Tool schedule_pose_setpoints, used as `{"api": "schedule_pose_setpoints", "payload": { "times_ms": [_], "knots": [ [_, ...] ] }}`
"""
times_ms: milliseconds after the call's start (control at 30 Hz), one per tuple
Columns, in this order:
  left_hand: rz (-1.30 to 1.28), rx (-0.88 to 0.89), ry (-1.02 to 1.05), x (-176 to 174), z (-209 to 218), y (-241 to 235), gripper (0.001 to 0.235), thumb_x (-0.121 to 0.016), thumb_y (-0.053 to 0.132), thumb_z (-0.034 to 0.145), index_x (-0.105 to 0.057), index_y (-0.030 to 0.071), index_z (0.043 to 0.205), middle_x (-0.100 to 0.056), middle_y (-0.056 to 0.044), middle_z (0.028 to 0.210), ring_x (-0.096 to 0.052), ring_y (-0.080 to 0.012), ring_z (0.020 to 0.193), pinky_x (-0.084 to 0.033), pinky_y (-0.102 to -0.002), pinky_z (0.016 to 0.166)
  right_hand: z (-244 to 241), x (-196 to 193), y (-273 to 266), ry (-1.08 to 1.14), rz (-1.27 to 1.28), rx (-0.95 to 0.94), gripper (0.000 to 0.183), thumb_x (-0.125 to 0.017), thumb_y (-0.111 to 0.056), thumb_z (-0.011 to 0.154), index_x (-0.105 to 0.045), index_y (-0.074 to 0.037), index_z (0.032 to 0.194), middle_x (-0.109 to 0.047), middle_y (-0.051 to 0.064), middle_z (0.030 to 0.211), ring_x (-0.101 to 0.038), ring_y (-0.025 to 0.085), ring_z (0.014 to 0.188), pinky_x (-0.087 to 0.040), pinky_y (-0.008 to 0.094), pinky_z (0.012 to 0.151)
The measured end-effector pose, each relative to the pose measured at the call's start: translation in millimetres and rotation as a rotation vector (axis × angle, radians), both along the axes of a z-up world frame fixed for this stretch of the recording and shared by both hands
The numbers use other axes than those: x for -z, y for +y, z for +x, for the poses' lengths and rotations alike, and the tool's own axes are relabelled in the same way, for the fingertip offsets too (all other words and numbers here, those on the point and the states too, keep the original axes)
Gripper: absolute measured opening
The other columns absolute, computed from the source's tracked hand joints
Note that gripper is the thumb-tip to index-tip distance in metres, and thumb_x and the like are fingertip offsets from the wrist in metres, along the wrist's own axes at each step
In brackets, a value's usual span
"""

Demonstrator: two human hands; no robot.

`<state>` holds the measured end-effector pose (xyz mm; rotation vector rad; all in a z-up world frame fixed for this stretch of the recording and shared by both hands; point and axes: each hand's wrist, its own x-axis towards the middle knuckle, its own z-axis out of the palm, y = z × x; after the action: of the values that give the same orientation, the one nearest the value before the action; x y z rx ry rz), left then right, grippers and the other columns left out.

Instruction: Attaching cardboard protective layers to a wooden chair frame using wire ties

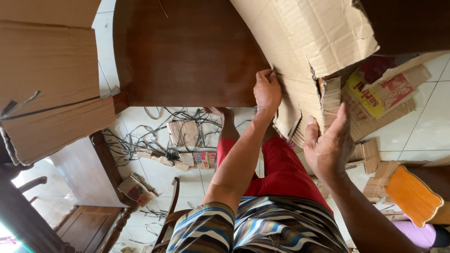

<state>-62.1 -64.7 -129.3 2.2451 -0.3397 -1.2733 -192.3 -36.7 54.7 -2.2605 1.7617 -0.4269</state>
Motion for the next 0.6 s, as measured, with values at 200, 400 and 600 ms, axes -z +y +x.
{"api": "schedule_pose_setpoints", "payload": {
  "times_ms": [200,400,600],
  "knots": [
    [0.101,0.169,0.126,-36,8,-21,0.052,-0.033,0.053,0.105,-0.053,0.013,0.13,-0.07,-0.027,0.117,-0.063,-0.0473,0.122,-0.046,-0.057,0.107,-4,4,3,0.015,0.042,0.03,0.072,-0.075,-0.017,0.093,-0.043,0.008,0.152,-0.063,0.026,0.135,-0.069,0.043,0.112,-0.058,0.049,0.089],
    [-0.026,0.245,0.41,-138,45,-34,0.109,-0.023,0.089,0.083,-0.028,0.005,0.153,-0.051,-0.038,0.143,-0.047,-0.0536,0.138,-0.037,-0.061,0.116,2,-1,1,0.038,-0.008,0.019,0.067,-0.074,-0.018,0.093,-0.048,0.011,0.147,-0.064,0.029,0.129,-0.07,0.045,0.107,-0.058,0.049,0.084],
    [-0.056,0.31,0.457,-100,49,-29,0.116,-0.032,0.088,0.086,-0.014,0.003,0.163,-0.028,-0.033,0.163,-0.024,-0.0482,0.153,-0.021,-0.056,0.128,12,-14,-1,0.104,0.059,0.05,0.069,-0.072,-0.021,0.094,-0.046,0.009,0.15,-0.062,0.026,0.136,-0.07,0.041,0.112,-0.058,0.045,0.088]
  ]
}}
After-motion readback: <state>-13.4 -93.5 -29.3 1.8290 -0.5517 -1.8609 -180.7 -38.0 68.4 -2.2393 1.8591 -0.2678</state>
